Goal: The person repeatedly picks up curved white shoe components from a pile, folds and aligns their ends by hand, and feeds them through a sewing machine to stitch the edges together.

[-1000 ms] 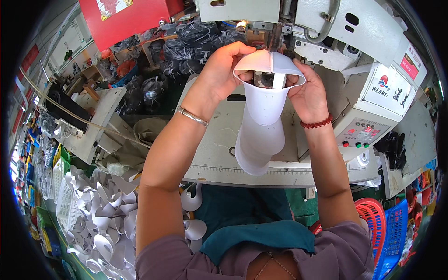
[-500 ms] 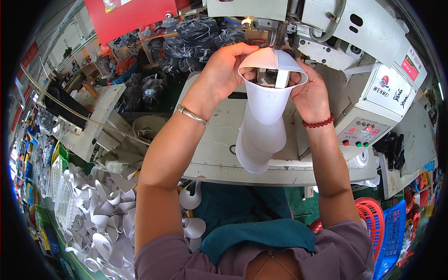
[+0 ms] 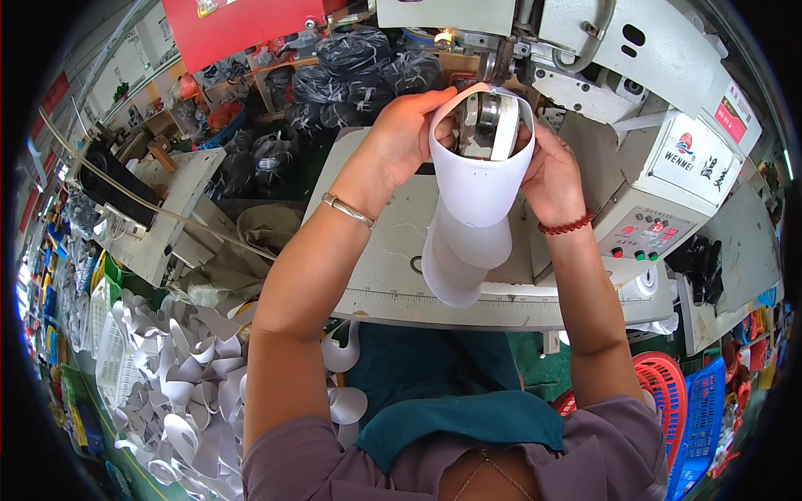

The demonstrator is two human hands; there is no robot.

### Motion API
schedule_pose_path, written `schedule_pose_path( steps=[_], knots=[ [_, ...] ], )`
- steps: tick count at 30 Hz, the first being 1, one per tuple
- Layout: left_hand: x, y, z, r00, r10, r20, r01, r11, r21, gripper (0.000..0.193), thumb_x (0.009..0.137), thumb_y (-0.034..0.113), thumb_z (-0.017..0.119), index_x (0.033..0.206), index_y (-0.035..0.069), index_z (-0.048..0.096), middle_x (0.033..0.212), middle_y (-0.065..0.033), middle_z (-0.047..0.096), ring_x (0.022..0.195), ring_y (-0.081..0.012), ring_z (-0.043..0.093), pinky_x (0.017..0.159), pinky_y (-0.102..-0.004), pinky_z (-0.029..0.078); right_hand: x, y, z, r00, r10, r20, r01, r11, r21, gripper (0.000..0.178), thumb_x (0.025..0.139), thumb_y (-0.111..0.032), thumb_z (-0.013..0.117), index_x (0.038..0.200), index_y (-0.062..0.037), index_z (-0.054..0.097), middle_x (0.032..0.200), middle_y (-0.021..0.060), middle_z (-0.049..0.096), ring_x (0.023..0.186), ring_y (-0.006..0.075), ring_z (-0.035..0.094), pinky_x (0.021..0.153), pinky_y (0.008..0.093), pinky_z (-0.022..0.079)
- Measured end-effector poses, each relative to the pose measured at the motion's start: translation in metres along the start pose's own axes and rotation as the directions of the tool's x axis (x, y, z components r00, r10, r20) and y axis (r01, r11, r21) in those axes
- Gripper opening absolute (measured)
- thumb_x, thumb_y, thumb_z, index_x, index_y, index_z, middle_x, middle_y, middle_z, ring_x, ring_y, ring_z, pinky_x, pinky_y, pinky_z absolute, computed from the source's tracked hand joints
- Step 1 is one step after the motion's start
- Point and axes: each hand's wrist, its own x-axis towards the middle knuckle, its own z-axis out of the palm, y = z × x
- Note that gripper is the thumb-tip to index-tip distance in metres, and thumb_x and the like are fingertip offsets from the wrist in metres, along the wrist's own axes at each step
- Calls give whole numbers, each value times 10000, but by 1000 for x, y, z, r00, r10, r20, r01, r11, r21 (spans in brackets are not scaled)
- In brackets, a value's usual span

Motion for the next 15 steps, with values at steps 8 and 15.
schedule_pose_path(
  steps=[8, 15],
  knots=[
    [7, -20, 0, 955, -4, -296, 46, 990, 132, 258, 894, 306, 473, 842, 94, 609, 575, 38, 497, 505, -73, 453, 476, -237, 360, 18, 35, -19, 981, -159, -110, 124, 955, -270, 268, 911, -234, 505, 751, -55, 625, 657, -6, 578, 569, 59, 492, 533, 215, 401],
    [-6, -54, 0, 804, 552, -221, -245, 646, 723, 215, 881, 161, 448, 1017, 34, 555, 734, -35, 579, 613, -122, 519, 536, -269, 417, 25, 61, -47, 926, -371, 70, 308, 633, -710, 298, 917, -201, 461, 746, 24, 555, 658, -10, 526, 627, 42, 426, 548, 232, 387]
  ],
)
